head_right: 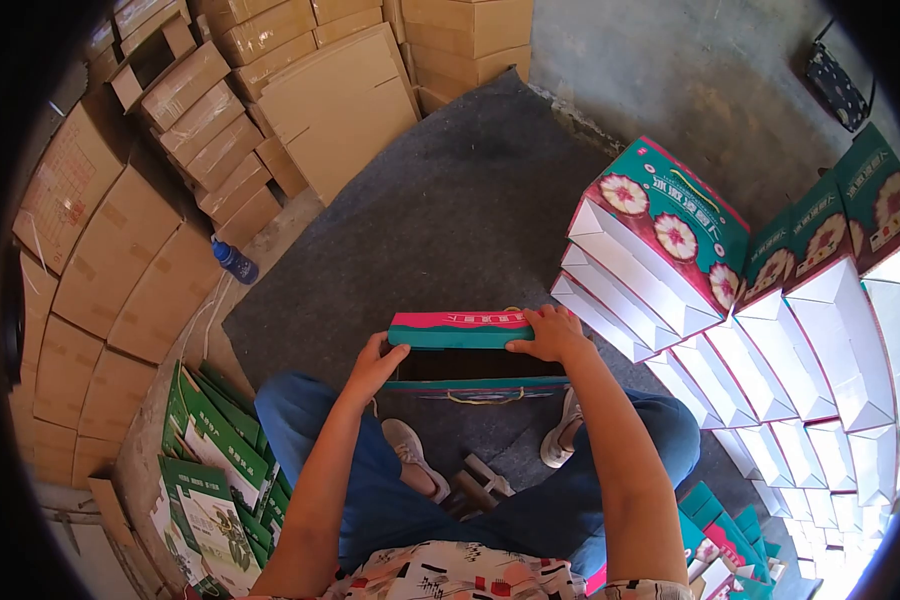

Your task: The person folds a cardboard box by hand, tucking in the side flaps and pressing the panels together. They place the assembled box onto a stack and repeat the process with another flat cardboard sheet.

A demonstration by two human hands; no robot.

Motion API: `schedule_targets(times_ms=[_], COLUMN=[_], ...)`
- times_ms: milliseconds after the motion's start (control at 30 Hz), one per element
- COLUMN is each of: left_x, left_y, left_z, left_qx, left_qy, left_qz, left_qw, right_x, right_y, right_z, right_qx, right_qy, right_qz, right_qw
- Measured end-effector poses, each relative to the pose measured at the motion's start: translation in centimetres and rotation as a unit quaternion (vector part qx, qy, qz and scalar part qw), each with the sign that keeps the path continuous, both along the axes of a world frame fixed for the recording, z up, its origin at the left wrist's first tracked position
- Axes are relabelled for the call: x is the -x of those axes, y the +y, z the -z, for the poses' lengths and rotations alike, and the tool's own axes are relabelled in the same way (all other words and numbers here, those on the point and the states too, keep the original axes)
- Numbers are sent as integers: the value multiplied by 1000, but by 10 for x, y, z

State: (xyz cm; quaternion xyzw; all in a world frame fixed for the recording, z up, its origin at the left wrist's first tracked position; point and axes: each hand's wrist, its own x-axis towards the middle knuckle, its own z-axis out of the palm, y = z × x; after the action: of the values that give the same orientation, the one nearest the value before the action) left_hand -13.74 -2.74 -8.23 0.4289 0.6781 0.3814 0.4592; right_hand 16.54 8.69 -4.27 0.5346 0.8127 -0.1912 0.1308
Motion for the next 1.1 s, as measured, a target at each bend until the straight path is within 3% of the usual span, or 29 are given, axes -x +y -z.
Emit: schedule_targets(times_ms=[100,200,300,400,500,600,700,800,867,900,1000,1100], left_x=[-4,0,-2,-15,-19,-4,9,8,4,5,4,12], left_y=[-2,-6,0,20,52,55,35,22,22,21,27,33], left_z=[-1,-21,-27,-75,-82,-67,-67,-36,-10,-2,-10,18], left_qx=[-89,-23,-23,18,123,119,171,69,-31,-79,9,49], left_qy=[106,173,331,316,296,330,-5,-85,153,271,382,329], left_qz=[-47,50,98,158,135,113,95,135,137,133,116,167], left_qw=[989,983,938,935,938,929,981,985,978,950,917,928], right_x=[8,13,21,25,26,25,25,24,23,25,25,26], right_y=[6,10,7,8,7,8,9,7,4,3,2,2], right_z=[-9,-2,5,15,24,42,46,47,44,43,41,39], right_qx=[13,-26,-61,-83,-79,-96,-100,-113,-112,-112,-114,-97], right_qy=[-33,-66,-85,-89,-64,-43,-53,-37,-41,-42,-45,-30], right_qz=[-8,-35,-48,-56,-56,-47,-48,-43,-39,-37,-44,-30], right_qw=[999,997,993,991,993,993,992,992,992,992,992,994])
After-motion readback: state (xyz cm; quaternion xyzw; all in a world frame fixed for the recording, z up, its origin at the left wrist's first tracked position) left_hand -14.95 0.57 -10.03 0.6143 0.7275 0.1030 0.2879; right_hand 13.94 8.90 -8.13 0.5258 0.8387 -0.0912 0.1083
